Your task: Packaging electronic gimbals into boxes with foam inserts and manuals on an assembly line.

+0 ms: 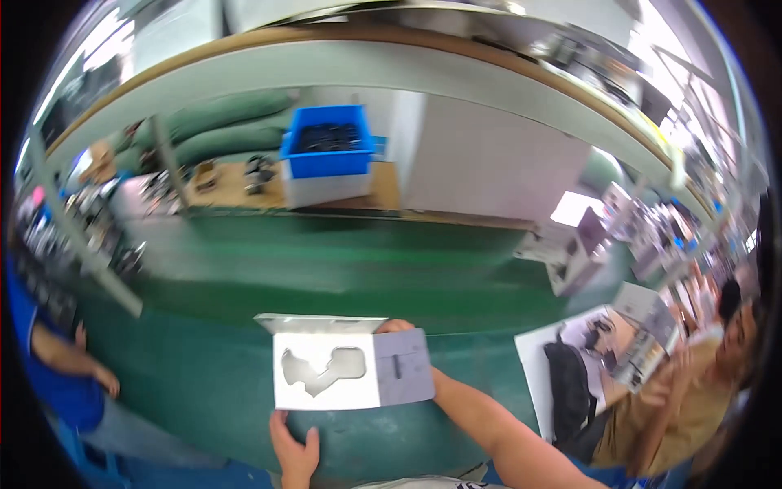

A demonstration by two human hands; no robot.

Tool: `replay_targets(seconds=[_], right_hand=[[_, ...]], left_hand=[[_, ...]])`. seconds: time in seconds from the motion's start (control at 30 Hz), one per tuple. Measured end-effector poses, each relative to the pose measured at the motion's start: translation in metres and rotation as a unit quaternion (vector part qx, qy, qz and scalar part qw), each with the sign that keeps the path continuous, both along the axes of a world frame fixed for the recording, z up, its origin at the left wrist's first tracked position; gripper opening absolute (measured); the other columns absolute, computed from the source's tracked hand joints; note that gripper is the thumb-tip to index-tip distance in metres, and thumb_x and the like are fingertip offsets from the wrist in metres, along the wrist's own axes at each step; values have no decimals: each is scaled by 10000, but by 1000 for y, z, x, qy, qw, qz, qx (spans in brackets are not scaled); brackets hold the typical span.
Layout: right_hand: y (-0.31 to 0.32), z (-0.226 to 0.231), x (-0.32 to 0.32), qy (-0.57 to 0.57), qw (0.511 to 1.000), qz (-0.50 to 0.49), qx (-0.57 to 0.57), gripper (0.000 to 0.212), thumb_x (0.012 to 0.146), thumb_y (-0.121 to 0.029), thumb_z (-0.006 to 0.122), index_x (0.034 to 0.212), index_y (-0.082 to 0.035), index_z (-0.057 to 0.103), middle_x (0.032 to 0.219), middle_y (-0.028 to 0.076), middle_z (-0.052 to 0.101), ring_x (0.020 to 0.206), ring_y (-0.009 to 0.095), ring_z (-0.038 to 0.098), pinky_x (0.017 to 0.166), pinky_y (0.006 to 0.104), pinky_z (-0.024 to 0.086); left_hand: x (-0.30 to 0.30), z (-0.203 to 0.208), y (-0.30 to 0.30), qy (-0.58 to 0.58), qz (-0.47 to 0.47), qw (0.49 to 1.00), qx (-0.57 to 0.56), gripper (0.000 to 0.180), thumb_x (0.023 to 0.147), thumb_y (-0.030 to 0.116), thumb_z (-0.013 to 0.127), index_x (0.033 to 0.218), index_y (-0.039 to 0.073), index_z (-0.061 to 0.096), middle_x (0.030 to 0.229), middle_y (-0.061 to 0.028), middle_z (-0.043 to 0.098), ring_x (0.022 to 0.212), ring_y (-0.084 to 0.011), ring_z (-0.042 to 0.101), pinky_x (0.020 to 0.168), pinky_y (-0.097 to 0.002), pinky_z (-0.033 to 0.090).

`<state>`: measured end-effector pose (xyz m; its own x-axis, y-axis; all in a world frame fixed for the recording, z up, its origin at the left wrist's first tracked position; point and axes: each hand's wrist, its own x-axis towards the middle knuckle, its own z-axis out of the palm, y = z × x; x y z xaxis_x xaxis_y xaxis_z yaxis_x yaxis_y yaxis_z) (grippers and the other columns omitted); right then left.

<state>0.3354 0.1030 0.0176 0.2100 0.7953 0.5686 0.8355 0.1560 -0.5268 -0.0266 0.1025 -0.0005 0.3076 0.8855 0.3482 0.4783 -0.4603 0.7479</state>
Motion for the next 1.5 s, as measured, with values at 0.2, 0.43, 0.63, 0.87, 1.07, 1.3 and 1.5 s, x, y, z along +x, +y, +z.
replay_targets(seconds=[0.2,0.43,0.63,0.87,1.07,1.3,1.5], right_hand=[[0,-4,-12,4,1000,24,10,311,749,-225,715,1027,-97,662,1036,86,668,987,272,614,904,398,494],[1,-47,10,-17,998,21,-64,262,765,-224,711,987,-90,675,1073,83,664,1020,292,601,926,400,490],[7,-39,0,-143,989,35,28,232,790,-243,685,977,-105,682,1062,85,661,1058,296,582,939,447,457],[5,8,-117,-253,956,141,-38,234,847,-276,617,990,-99,671,1064,99,655,1075,326,578,957,486,426],[13,5,-148,-139,970,194,-43,256,877,-203,620,1092,-82,690,1080,109,657,1093,341,580,965,458,444],[24,8,-155,-82,973,212,-42,254,863,-93,664,1110,-58,713,1091,98,651,1074,327,575,964,445,451],[48,26,-175,-102,959,249,-89,266,866,-102,664,1123,-56,712,1095,99,649,1064,326,570,960,433,454]], left_hand=[[0,8,2,-9,16,999,-40,800,812,252,763,1448,-65,394,1382,-250,513,1173,-397,564,1039,-443,452],[3,6,3,-11,16,999,30,874,790,304,801,1459,-64,375,1441,-286,442,1256,-422,507,1060,-455,438],[25,12,-28,48,15,976,213,1086,647,467,881,1458,-14,343,1494,-274,327,1318,-470,389,1094,-604,346],[27,10,-24,27,153,949,276,913,685,425,854,1363,0,413,1521,-312,325,1373,-519,353,1120,-706,258],[-50,-1,27,8,81,979,187,635,818,169,738,1369,16,463,1533,-242,397,1420,-473,382,1180,-584,314],[-84,28,40,14,16,982,188,540,846,77,683,1357,34,515,1521,-173,453,1405,-420,437,1180,-492,360],[-105,37,58,16,40,982,184,508,858,121,689,1335,31,542,1533,-185,439,1406,-426,429,1166,-508,370]])
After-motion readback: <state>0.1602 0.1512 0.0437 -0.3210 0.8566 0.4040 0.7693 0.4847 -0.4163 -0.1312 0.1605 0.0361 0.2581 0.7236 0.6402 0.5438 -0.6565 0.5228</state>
